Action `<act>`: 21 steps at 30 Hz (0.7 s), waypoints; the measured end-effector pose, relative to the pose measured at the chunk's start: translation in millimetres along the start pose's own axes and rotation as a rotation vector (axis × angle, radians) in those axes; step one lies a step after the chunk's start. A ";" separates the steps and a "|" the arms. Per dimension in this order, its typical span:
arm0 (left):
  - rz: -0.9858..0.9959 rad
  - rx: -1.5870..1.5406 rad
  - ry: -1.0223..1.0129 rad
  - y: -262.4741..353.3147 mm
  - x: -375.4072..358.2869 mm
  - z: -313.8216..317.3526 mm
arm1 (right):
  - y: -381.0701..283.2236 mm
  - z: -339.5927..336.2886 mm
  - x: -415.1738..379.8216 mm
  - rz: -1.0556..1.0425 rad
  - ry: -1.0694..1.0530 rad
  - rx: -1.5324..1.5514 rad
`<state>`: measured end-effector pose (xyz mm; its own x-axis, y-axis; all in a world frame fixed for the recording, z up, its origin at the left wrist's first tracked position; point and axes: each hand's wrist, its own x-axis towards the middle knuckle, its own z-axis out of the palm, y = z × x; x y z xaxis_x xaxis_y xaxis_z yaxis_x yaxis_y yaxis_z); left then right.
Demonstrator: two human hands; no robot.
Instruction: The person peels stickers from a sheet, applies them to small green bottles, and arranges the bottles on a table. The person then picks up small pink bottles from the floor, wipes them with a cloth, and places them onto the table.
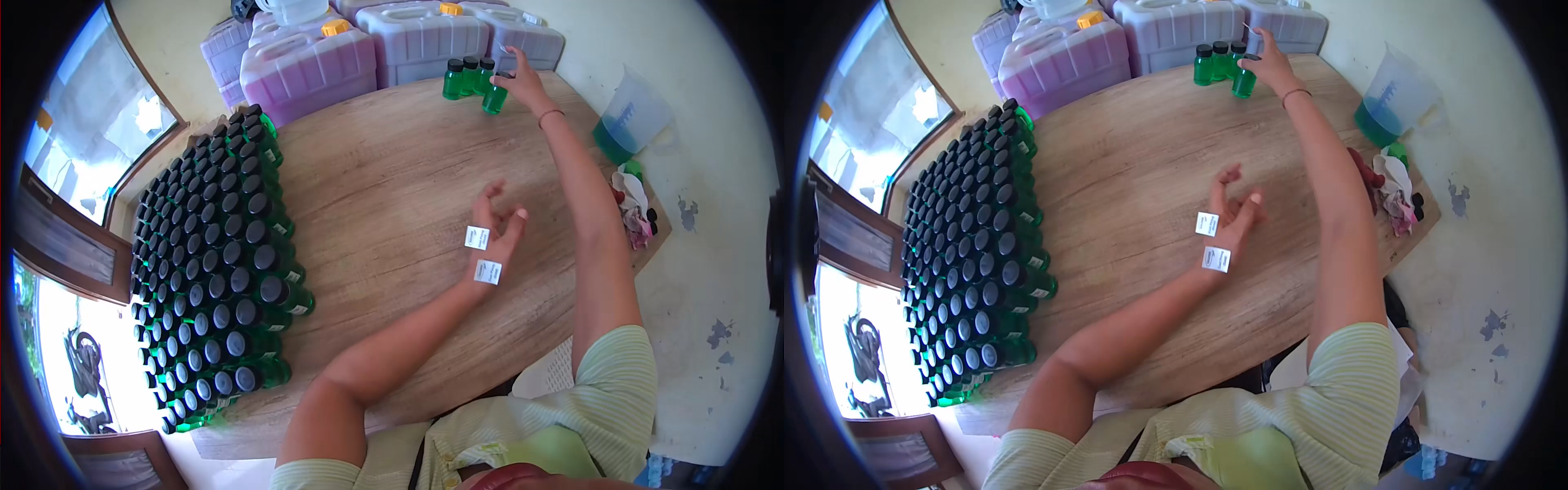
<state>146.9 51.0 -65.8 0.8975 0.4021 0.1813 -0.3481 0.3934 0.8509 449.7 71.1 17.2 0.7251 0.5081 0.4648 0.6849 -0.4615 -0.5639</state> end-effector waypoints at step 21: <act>-0.140 -0.304 -0.134 98.2 -90.7 -42.7 | -180.7 -72.3 -312.1 0.115 -0.138 0.969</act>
<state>19.8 88.4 -19.8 0.9628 0.2224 0.1535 -0.2655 0.6732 0.6901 104.8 -56.8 23.4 0.7265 0.6066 0.3229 0.2108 0.2505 -0.9449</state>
